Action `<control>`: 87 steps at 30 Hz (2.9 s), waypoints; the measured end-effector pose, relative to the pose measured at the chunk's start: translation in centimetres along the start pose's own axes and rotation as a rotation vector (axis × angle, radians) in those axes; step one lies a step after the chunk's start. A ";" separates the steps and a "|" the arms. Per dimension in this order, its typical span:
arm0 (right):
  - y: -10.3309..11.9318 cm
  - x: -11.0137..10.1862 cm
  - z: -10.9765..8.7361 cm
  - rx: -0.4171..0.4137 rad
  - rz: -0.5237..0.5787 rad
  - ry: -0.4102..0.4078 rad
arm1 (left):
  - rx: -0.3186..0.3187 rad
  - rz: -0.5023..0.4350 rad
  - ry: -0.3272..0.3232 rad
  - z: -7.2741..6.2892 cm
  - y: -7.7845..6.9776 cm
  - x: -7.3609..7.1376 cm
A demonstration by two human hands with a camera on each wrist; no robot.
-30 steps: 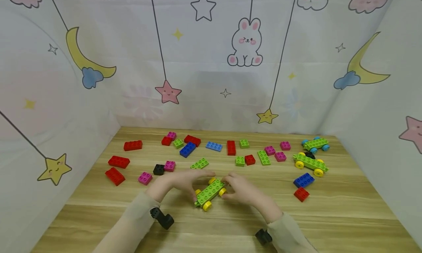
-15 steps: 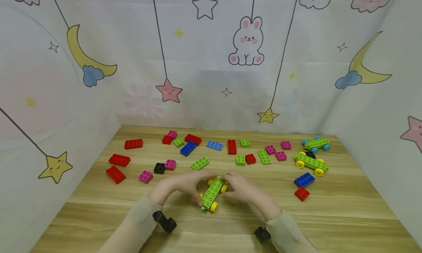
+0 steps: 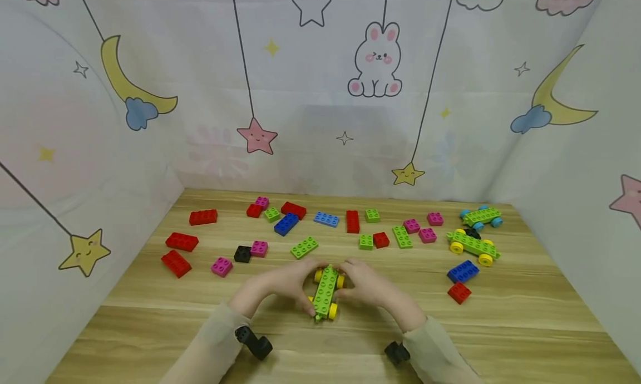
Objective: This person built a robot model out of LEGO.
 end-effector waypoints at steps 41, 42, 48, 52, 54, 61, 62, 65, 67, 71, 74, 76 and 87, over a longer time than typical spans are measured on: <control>0.2 0.6 -0.2 -0.002 0.004 0.026 | -0.059 0.008 -0.095 -0.1 -0.4 0.9; 0.2 0.6 -0.2 -0.002 0.005 0.027 | -0.059 0.006 -0.096 -0.1 -0.4 0.9; 0.3 0.5 -0.1 -0.004 0.019 0.026 | -0.065 0.007 -0.099 -0.3 -0.4 0.8; 0.3 0.5 -0.1 -0.009 0.020 0.026 | -0.065 0.019 -0.098 -0.3 -0.5 0.8; 0.2 0.5 -0.1 -0.011 0.021 0.026 | -0.065 0.024 -0.098 -0.3 -0.5 0.8; 0.0 0.7 -0.1 -0.009 0.034 0.022 | -0.061 0.033 -0.095 -0.3 -0.5 0.7; 0.0 0.7 -0.1 -0.009 0.034 0.021 | -0.059 0.035 -0.093 -0.3 -0.5 0.7; -0.1 0.7 -0.1 -0.011 0.038 0.017 | -0.056 0.037 -0.085 -0.4 -0.4 0.6; -0.1 0.7 -0.1 -0.012 0.036 0.016 | -0.045 0.038 -0.089 -0.5 -0.3 0.3; -0.2 0.7 -0.1 -0.012 0.034 0.016 | -0.020 0.028 -0.117 -0.8 -0.2 -0.4; -0.1 0.7 0.0 -0.004 0.036 0.020 | -0.011 0.023 -0.168 -1.2 0.0 -1.3; -0.1 0.7 0.0 0.005 0.036 0.024 | -0.022 0.042 -0.221 -1.6 0.2 -2.0; 0.0 0.8 0.0 0.026 0.041 0.038 | -0.106 0.128 -0.425 -3.5 3.8 -5.6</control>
Point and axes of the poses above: each hand's wrist, its own z-axis towards the middle knuckle, its own x-axis out of the palm, y = z × x, the point moved 3 cm from there along z, towards the middle knuckle, and after that the axes turned 6 degrees about -x, right-handed, at the moved point
